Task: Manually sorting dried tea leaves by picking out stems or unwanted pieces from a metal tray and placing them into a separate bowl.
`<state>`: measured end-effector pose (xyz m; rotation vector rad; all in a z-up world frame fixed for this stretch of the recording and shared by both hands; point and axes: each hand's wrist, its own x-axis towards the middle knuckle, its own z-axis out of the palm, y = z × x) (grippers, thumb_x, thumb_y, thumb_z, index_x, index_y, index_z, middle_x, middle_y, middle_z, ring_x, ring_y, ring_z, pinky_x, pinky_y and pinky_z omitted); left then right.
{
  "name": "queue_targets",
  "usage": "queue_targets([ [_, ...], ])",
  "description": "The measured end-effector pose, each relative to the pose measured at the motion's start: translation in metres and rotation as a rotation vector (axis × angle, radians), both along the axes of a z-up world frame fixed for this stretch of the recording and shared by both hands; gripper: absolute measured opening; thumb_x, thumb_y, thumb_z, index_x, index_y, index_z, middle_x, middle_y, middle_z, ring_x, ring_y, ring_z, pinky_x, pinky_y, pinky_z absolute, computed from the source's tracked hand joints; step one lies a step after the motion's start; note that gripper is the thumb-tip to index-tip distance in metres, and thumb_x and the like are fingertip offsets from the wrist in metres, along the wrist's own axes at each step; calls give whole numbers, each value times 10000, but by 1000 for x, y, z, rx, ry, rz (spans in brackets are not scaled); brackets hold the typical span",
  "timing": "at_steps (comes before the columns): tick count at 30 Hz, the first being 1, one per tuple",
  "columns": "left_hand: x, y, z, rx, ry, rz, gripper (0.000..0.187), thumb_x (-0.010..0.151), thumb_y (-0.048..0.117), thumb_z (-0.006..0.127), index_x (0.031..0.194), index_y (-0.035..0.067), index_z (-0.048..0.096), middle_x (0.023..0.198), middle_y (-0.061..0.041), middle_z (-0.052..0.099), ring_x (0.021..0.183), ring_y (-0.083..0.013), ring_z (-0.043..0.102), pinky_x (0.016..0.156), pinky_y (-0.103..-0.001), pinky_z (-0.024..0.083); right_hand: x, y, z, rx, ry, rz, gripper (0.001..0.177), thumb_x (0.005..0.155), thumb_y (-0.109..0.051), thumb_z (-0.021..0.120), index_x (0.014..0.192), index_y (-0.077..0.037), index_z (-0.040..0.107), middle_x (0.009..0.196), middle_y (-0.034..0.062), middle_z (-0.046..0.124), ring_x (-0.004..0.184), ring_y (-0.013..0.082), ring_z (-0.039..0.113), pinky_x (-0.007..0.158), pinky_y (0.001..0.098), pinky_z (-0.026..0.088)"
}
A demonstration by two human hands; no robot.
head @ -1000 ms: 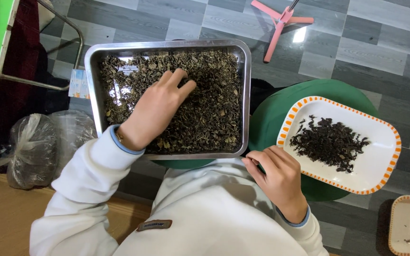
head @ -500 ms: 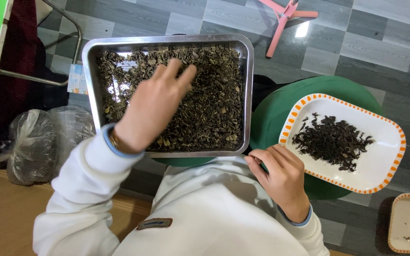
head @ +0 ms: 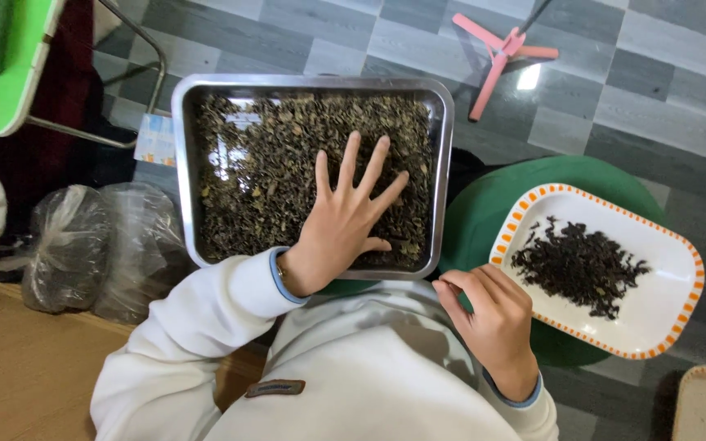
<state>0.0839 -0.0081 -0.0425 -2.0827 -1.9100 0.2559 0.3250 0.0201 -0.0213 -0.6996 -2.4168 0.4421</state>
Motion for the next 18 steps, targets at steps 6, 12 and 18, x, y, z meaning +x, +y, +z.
queue_targets([
  [6, -1, 1, -11, 41, 0, -56, 1121, 630, 843, 704, 1561, 296, 401, 1629, -160, 331, 1431, -451, 403, 1089, -635, 441, -3, -3, -1, -16, -12, -2, 127, 929, -98, 756, 875, -17, 674, 726, 83, 685, 638, 208, 609, 623, 338, 505],
  [12, 0, -2, -17, -8, 53, -56, 647, 948, 362, 586, 1552, 259, 377, 1549, -166, 395, 1340, -375, 453, 972, -546, 497, -1, -2, -4, 10, 2, -3, 104, 929, -79, 751, 882, -27, 673, 708, 61, 669, 607, 197, 568, 588, 323, 468],
  [18, -9, -2, -22, 83, 54, -110, 479, 974, 223, 570, 1444, 243, 478, 1427, -121, 487, 1227, -298, 516, 838, -419, 481, -4, -2, 0, 19, 0, 8, 107, 936, -72, 742, 879, -18, 670, 709, 63, 663, 617, 206, 570, 606, 328, 474],
])
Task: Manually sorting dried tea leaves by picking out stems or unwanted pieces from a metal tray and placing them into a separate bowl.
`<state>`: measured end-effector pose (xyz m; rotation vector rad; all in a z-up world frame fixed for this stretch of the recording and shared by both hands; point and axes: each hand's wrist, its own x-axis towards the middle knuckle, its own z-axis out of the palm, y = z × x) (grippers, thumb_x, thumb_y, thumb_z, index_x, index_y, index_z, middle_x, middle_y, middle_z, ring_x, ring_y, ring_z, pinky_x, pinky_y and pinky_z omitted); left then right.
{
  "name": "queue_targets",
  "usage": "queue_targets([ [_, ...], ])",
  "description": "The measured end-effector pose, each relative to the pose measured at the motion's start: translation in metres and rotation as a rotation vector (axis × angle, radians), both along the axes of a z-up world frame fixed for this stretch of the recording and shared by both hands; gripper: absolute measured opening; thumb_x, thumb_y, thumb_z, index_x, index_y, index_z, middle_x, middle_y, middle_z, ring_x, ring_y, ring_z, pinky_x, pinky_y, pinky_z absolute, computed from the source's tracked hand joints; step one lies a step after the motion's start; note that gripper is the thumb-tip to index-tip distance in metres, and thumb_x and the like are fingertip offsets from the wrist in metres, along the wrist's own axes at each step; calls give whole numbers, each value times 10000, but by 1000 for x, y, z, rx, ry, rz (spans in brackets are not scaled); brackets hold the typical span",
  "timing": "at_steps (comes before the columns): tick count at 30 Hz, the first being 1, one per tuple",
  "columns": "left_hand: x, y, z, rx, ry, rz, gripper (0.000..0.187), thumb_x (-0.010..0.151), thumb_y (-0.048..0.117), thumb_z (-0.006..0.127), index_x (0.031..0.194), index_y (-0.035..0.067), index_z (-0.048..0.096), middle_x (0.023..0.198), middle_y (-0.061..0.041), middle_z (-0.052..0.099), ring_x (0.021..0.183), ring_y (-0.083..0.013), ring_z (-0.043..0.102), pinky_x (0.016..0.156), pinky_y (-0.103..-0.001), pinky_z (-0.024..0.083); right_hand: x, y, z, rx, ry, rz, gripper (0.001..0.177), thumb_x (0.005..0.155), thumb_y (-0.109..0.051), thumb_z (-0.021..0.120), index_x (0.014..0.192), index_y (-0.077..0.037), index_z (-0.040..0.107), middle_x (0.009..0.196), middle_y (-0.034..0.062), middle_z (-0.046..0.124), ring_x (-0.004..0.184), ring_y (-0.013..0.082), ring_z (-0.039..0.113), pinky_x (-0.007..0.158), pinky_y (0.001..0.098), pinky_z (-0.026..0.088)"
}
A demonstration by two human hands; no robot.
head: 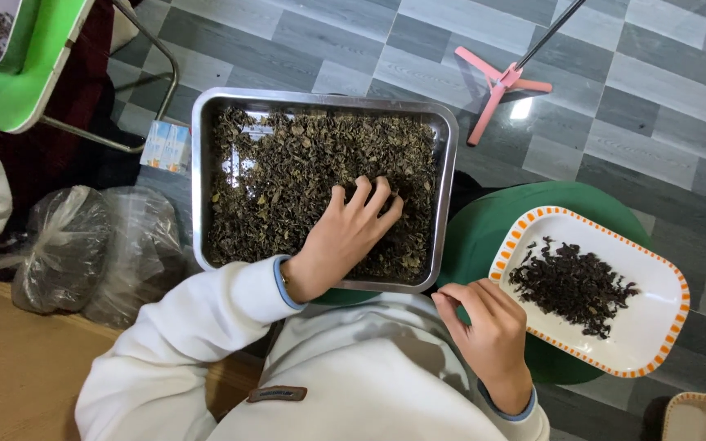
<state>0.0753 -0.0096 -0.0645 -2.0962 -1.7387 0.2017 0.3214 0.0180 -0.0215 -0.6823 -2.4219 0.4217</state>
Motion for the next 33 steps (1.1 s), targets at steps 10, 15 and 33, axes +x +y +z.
queue_targets([
  [10, -24, 5, 22, 20, -132, -128, 408, 901, 87, 674, 1281, 171, 552, 1243, -80, 524, 1006, -202, 549, 705, -315, 528, -1, -1, -2, -27, -4, 1, 116, 954, -88, 724, 882, -7, 682, 709, 86, 666, 611, 219, 568, 600, 336, 478],
  [15, -51, 12, 36, -97, -555, -144, 701, 658, -198, 712, 1286, 42, 517, 1327, -212, 528, 996, -282, 671, 643, -285, 663, -2, -1, -1, -20, -7, 4, 118, 945, -70, 740, 873, 0, 679, 711, 94, 662, 615, 227, 561, 590, 335, 461],
  [33, -81, -44, 75, 41, -850, 20, 292, 1081, 131, 678, 813, 61, 585, 740, -27, 554, 542, -124, 447, 418, -232, 416, -32, 9, 1, 33, -100, 99, 134, 882, -37, 835, 949, 14, 731, 870, 120, 758, 746, 212, 677, 718, 327, 562],
])
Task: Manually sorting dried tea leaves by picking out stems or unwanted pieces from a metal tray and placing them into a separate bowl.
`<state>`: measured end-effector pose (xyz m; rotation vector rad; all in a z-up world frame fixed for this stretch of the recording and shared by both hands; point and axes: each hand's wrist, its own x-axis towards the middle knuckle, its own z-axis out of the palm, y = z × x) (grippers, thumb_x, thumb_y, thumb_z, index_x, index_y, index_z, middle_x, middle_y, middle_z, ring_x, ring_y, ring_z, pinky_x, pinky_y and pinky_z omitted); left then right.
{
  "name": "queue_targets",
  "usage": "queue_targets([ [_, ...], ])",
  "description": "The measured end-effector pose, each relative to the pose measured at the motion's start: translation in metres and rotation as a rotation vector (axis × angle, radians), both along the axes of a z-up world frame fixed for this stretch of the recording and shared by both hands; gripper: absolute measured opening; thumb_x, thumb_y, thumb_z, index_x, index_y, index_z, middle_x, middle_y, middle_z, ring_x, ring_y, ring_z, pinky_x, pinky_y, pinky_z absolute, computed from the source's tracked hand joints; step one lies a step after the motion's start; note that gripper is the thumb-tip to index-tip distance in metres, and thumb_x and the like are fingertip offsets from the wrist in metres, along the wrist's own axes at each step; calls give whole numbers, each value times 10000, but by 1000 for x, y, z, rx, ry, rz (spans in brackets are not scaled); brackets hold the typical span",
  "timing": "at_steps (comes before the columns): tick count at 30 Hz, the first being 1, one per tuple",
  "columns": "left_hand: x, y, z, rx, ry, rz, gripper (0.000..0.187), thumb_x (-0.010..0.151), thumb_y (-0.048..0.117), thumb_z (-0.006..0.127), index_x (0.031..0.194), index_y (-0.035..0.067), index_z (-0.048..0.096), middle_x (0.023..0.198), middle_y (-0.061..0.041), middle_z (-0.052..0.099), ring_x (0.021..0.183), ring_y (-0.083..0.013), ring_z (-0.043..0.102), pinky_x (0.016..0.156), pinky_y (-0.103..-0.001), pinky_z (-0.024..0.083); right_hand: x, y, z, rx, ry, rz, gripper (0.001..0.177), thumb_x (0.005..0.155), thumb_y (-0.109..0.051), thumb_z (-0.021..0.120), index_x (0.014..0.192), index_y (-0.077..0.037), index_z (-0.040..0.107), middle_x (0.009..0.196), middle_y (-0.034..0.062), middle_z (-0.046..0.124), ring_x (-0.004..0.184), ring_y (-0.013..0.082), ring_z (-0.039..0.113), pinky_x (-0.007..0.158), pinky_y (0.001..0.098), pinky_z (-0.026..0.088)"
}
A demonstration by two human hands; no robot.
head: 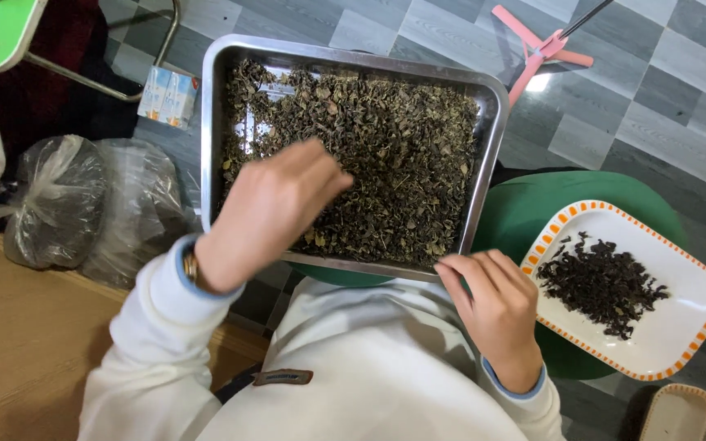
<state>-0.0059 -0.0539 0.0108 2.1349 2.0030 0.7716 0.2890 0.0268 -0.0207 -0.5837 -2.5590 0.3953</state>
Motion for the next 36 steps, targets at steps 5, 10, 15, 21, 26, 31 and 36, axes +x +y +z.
queue_targets([
  [5, 18, -28, -19, -26, 69, 45, 295, 977, 235, 813, 891, 82, 576, 822, -33, 569, 629, -145, 554, 470, -267, 461, -34, 6, 8, 29, -16, -3, 78, 960, -52, 780, 948, -1, 722, 917, 99, 707, 797, 247, 620, 767, 360, 519],
  [10, 25, -28, -49, 52, 149, 134, 295, 893, 316, 838, 956, 108, 640, 804, 9, 523, 664, -154, 634, 504, -234, 531, -59, 11, -3, 79, 11, -30, 109, 929, -125, 813, 963, -77, 721, 850, 52, 637, 755, 221, 608, 699, 338, 545],
  [15, 31, -25, -55, 131, 139, 201, 199, 940, 253, 796, 971, 143, 633, 808, 28, 523, 687, -133, 635, 508, -223, 519, -82, 15, -3, 92, 17, -33, 141, 916, -116, 824, 967, -48, 712, 853, 74, 626, 775, 236, 607, 694, 349, 549],
  [21, 32, -26, -59, 135, 83, 230, 153, 966, 222, 748, 1029, 148, 630, 810, 19, 533, 697, -163, 648, 528, -245, 541, -91, 23, -14, 113, -9, -63, 152, 928, -176, 822, 998, -94, 716, 872, 34, 620, 803, 205, 606, 671, 318, 542],
  [26, 34, -24, -60, 134, 56, 230, 107, 982, 186, 721, 1022, 141, 633, 800, 16, 540, 690, -157, 638, 524, -237, 533, -95, 26, -17, 99, -23, -61, 131, 936, -152, 802, 1012, -86, 717, 866, 35, 622, 808, 201, 614, 648, 303, 541],
  [31, 36, -25, -55, 119, 61, 215, 90, 980, 156, 726, 1011, 122, 649, 795, 0, 566, 699, -161, 637, 517, -241, 534, -96, 26, -22, 84, -30, -74, 113, 932, -130, 799, 993, -73, 724, 850, 38, 625, 803, 198, 614, 629, 299, 544],
  [36, 43, -23, -46, 53, 35, 242, 133, 968, 206, 766, 1011, 98, 700, 800, -18, 611, 653, -200, 654, 526, -293, 548, -94, 27, -29, 164, 79, -99, 99, 923, -171, 791, 969, -145, 708, 850, 0, 612, 845, 211, 632, 694, 298, 547],
])
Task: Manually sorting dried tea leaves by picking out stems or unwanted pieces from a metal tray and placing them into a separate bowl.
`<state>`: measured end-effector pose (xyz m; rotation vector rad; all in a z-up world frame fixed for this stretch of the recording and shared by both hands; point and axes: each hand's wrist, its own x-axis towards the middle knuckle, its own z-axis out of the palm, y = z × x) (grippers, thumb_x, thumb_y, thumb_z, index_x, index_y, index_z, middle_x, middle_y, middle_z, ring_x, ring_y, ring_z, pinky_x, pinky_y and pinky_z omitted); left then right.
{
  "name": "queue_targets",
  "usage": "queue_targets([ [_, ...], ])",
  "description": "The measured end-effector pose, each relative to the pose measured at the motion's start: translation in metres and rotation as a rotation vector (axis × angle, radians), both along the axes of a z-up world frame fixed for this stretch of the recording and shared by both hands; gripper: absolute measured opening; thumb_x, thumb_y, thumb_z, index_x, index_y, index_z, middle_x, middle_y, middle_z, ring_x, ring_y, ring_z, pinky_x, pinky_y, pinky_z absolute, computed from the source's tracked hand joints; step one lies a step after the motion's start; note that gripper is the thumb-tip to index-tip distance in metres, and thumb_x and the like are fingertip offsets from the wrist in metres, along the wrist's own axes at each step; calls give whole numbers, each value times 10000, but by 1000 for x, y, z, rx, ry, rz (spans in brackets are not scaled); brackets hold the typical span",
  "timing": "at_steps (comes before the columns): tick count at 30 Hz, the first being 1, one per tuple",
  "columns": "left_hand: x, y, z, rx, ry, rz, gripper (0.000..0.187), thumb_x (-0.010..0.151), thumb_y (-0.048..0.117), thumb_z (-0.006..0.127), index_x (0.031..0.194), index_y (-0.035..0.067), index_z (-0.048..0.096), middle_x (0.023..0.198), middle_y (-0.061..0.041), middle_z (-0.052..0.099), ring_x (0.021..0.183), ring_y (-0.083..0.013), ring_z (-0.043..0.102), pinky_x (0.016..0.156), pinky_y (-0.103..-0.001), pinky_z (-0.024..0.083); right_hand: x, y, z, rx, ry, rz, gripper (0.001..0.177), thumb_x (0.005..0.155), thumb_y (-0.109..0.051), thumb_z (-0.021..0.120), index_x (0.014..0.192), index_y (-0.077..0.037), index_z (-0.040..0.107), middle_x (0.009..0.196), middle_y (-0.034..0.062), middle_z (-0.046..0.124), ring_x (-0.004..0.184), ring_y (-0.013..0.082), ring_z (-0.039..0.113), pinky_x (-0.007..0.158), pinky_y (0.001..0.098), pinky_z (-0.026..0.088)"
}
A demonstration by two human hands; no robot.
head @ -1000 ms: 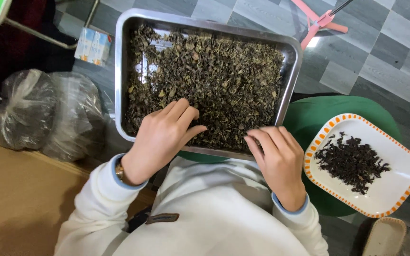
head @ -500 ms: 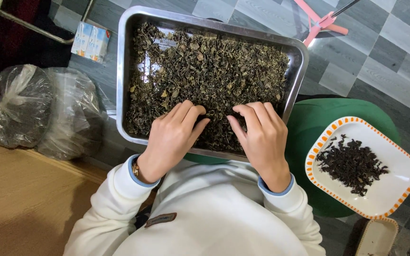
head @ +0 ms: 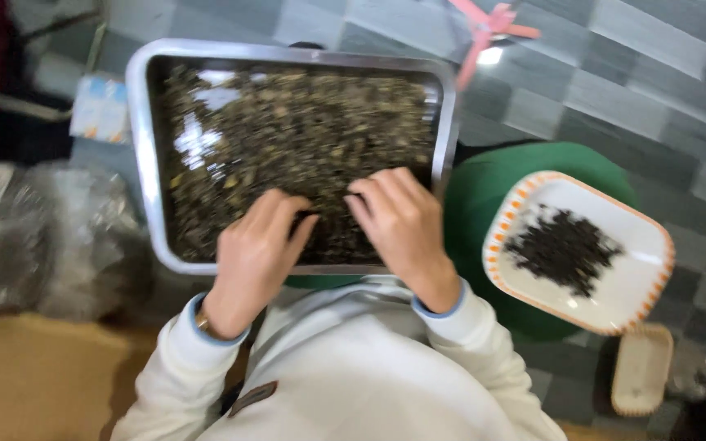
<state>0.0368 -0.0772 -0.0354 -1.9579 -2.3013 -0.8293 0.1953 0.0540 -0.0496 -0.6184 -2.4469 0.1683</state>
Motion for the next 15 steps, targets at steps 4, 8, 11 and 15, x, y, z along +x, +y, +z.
queue_targets([
  [4, 9, -3, -7, 13, 4, -22, 234, 933, 281, 790, 1082, 123, 704, 891, -59, 637, 810, -308, 706, 641, -409, 573, 5, -8, 3, 147, 92, -183, 82, 936, -106, 757, 867, -129, 718, 807, 47, 626, 802, 226, 626, 695, 293, 528],
  [8, 8, -5, -19, 41, -59, -103, 180, 1031, 107, 749, 1165, 2, 689, 1121, -144, 658, 1065, -300, 650, 971, -373, 512, 23, -8, 11, 8, 90, -22, 152, 1014, -92, 671, 865, -68, 684, 889, 77, 624, 839, 286, 593, 728, 396, 492],
  [11, 9, -5, -25, 74, 24, -78, 193, 1064, 94, 798, 1188, -40, 737, 1141, -192, 665, 1052, -334, 680, 944, -407, 555, 30, -12, 7, 3, 112, -38, 193, 1054, -93, 606, 865, -60, 625, 837, 69, 549, 824, 287, 553, 686, 399, 455],
  [15, -31, -14, -108, -98, 59, 102, 349, 1116, 289, 828, 1231, -31, 746, 1020, -177, 584, 903, -311, 572, 786, -414, 491, 37, -18, 0, -27, 109, -78, 168, 1029, -69, 646, 871, -85, 592, 840, 55, 515, 867, 265, 571, 673, 371, 440],
])
